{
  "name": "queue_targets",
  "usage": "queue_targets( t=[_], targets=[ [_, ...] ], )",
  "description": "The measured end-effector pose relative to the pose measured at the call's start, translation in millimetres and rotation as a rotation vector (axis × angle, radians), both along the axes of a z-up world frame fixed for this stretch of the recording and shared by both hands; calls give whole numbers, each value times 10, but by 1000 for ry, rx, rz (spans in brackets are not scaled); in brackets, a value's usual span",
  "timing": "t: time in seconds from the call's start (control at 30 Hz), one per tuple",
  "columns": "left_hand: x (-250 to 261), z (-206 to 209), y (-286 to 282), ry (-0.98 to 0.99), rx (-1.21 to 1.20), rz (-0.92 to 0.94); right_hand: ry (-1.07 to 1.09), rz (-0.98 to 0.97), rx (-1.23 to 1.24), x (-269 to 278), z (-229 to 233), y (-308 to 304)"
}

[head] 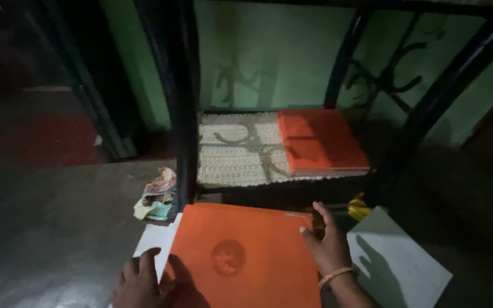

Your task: The person wipes a black computer keyboard and its cable with a yellow cloth while sitting on the floor. They then place the keyboard on a metal stand and proceed to pick up, wipe, and stack several books and papers from the stand onto their lap.

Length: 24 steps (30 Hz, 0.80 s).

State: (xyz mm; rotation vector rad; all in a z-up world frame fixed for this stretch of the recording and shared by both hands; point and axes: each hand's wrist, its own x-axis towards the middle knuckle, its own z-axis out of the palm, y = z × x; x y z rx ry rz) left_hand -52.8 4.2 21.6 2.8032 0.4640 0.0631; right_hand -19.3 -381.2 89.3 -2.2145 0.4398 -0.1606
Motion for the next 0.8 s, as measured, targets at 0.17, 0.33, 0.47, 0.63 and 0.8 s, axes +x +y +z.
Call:
queue_targets(
  t=[0.17,0.33,0.47,0.63,0.8],
  targets=[
    [189,1318,-450,145,-42,-406,79,-48,136,-50,389,-233],
    [547,2349,-1020,405,-91,-662,-165,34,689,104,354,-711],
    [758,2577,-1517,561,-64,-711,-153,-10,882,134,434,-984],
    [1104,2069,-2127,465,-126,-680,-55,-125,882,262,307,-1136],
    [1916,1102,-2625,76,-28,-814,-201,-147,938,786,94,-1439]
  ],
)
